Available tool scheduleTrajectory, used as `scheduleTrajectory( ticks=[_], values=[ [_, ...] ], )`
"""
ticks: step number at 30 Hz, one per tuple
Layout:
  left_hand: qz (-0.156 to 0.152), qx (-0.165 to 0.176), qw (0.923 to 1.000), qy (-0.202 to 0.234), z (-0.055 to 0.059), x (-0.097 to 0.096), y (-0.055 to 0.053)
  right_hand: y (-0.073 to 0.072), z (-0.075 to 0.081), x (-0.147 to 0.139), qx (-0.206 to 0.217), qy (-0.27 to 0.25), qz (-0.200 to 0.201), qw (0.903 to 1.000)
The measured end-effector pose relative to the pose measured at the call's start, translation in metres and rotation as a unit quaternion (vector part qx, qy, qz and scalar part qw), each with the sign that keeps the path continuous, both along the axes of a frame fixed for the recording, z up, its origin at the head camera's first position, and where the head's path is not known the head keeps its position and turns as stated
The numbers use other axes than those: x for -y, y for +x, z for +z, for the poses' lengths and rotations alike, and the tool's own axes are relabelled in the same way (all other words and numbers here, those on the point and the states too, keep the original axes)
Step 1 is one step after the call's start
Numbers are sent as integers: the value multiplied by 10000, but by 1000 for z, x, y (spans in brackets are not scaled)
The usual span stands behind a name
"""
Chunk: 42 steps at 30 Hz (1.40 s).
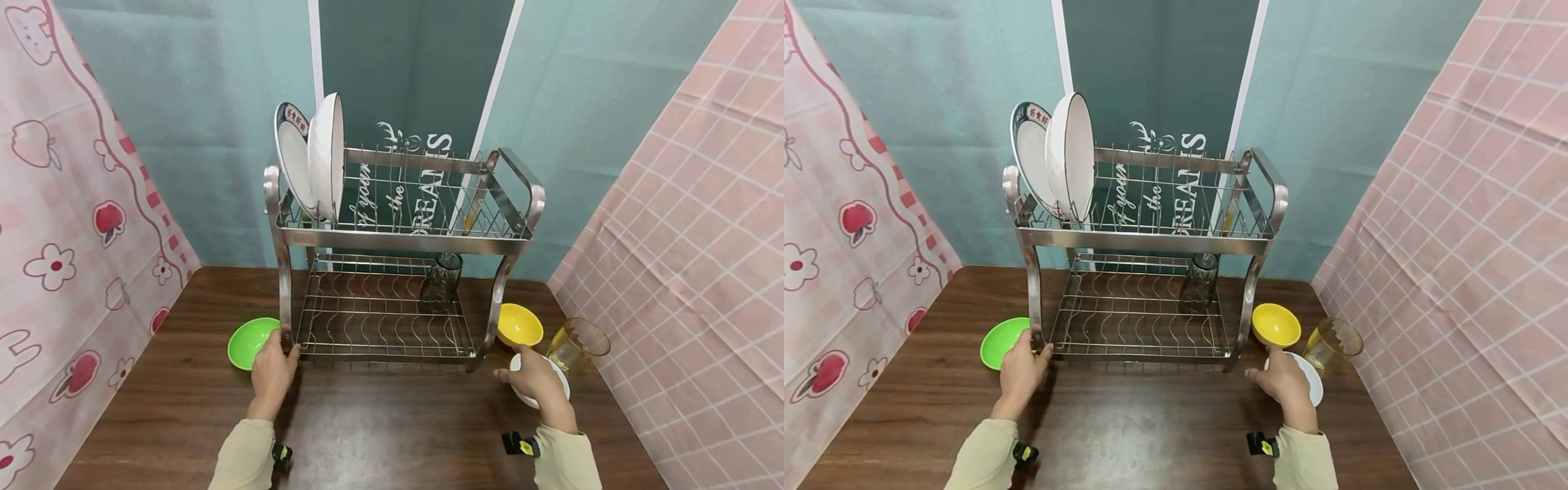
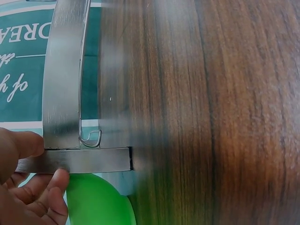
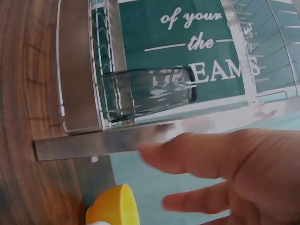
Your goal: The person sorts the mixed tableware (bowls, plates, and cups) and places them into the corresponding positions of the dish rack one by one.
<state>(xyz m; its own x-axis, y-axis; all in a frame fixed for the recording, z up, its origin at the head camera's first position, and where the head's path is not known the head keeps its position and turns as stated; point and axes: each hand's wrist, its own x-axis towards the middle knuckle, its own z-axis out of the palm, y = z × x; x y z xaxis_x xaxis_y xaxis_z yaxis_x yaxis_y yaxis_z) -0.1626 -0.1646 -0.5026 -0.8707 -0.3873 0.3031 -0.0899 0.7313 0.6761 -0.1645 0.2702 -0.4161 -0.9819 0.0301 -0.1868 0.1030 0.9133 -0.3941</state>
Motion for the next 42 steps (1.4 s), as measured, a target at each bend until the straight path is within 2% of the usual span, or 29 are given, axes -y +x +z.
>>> scheduleTrajectory(
  ticks=[6,15,20,26,31,39,41,42],
  values=[
    [73,147,9999,-10,0,0,1,4,-5,-6,-431,54,-258,9987],
    [132,125,9998,-3,1,-1,0,7,-14,-16,-729,-378,-711,9941],
    [114,106,9999,-20,0,-1,0,10,-20,-19,-1132,-638,-1244,9837],
    [114,91,9999,-51,-1,0,0,11,-29,-27,-1990,-1135,-1803,9566],
    [121,104,9999,-43,0,0,0,10,-36,-36,-2383,-1616,-2220,9316],
    [131,102,9999,-32,-1,0,1,7,-41,-43,-2899,-2218,-2986,8818],
    [131,103,9999,-32,-2,0,1,6,-41,-44,-3048,-2407,-3183,8648],
    [136,100,9999,-34,-2,0,1,5,-42,-45,-3152,-2549,-3284,8532]
  ],
)
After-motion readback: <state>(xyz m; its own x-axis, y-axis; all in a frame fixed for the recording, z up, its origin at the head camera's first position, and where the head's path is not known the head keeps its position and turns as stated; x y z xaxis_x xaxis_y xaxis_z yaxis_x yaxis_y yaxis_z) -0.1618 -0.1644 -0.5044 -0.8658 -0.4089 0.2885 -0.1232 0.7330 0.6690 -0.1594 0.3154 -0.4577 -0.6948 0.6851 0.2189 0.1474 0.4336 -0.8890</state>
